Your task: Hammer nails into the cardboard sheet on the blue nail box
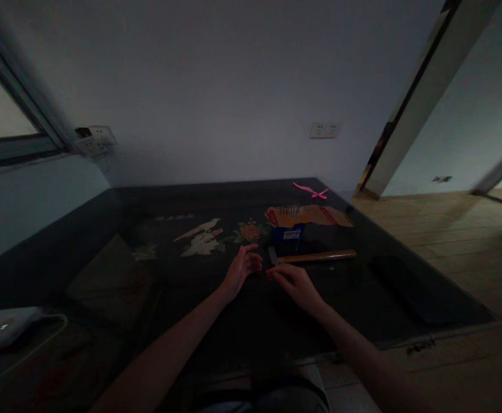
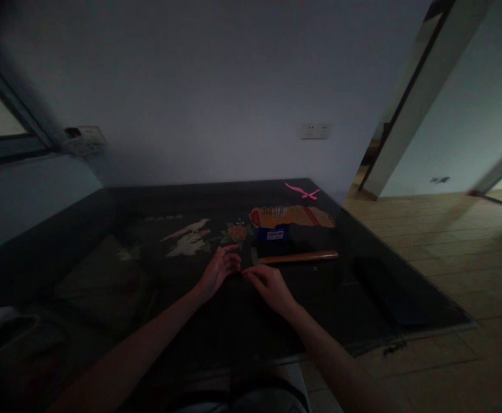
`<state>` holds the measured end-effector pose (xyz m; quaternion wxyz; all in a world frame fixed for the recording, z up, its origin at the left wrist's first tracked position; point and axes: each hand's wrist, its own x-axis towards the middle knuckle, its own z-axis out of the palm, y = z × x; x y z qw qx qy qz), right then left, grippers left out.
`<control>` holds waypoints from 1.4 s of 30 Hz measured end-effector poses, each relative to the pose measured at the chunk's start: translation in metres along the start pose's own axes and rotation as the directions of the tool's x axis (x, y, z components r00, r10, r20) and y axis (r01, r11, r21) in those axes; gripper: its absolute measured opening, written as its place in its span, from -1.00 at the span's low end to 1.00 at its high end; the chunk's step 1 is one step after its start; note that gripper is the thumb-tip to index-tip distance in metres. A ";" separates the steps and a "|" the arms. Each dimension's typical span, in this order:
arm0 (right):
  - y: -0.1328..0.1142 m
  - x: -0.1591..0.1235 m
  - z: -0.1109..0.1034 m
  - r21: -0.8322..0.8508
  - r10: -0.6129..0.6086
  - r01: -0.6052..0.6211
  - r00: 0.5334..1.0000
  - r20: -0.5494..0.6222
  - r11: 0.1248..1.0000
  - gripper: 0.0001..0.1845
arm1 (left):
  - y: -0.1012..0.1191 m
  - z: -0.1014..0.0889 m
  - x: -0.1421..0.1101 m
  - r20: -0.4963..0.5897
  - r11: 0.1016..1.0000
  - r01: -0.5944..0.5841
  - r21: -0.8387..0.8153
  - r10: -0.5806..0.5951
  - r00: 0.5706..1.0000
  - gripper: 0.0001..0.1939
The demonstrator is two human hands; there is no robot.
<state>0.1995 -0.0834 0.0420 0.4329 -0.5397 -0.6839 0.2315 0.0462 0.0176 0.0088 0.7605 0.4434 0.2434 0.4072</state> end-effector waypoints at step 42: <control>0.112 -0.038 -0.111 -0.697 0.050 -0.154 0.985 -0.168 0.700 -0.51 | -0.004 0.004 0.096 -0.023 0.731 -0.179 0.658 0.258 0.966 -0.33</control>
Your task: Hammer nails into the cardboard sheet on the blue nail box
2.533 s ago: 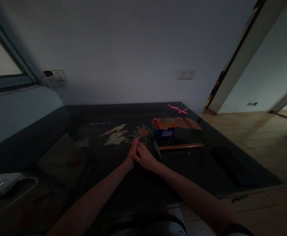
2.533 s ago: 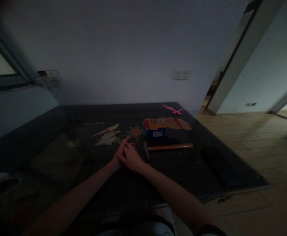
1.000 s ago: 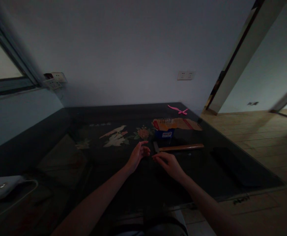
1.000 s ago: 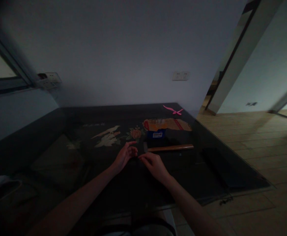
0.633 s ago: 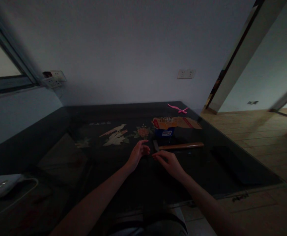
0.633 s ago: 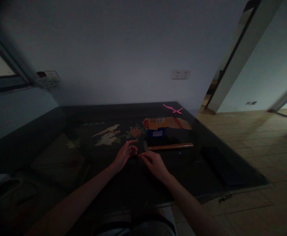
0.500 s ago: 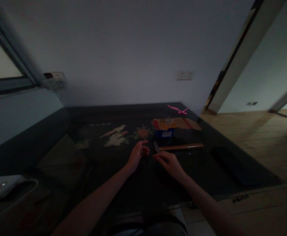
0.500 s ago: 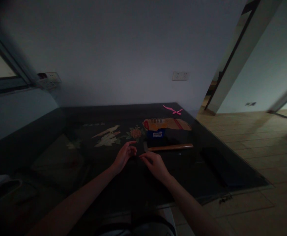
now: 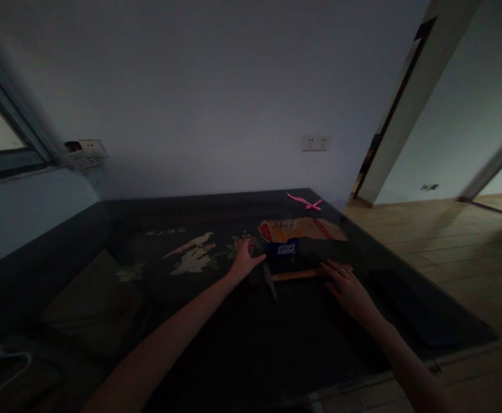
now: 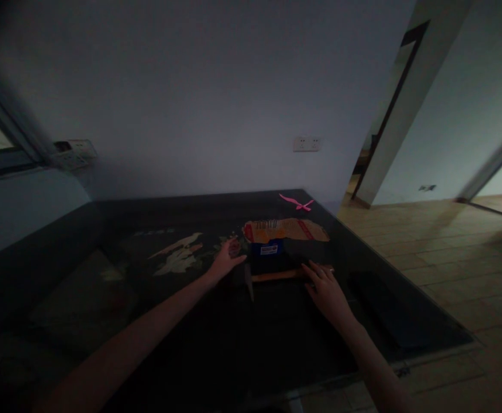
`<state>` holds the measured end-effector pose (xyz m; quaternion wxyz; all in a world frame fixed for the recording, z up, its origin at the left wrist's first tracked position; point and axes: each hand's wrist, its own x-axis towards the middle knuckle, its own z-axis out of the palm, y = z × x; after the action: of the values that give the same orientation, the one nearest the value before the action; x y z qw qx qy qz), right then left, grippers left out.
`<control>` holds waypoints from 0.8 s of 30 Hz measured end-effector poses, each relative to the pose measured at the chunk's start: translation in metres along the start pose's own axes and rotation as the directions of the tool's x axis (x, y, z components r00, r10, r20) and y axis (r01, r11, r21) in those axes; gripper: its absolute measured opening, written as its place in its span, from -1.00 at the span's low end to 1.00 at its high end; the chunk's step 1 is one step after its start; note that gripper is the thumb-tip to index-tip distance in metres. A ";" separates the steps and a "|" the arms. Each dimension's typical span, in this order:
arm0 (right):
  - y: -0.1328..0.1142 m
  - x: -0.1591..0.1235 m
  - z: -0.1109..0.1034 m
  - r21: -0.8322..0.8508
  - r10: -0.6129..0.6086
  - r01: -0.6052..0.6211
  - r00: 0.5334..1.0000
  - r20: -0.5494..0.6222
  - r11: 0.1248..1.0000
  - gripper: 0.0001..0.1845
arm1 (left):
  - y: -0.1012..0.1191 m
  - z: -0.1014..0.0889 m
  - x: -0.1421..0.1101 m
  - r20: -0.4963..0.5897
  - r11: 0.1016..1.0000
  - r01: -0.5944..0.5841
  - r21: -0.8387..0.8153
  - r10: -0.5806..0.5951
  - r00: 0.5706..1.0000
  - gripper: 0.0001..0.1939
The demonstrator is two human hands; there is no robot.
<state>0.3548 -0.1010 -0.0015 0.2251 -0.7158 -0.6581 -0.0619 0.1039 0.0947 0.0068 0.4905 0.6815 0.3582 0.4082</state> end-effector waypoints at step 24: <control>-0.021 -0.025 -0.018 -0.243 -0.119 0.148 0.985 0.128 0.959 -0.69 | -0.022 -0.036 0.017 -0.006 0.987 -0.078 -0.140 0.078 0.997 -0.22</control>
<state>0.3348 -0.1306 0.0096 0.0906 -0.6948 -0.7033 -0.1198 0.0766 0.1290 -0.0043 0.5208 0.6586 0.3019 0.4515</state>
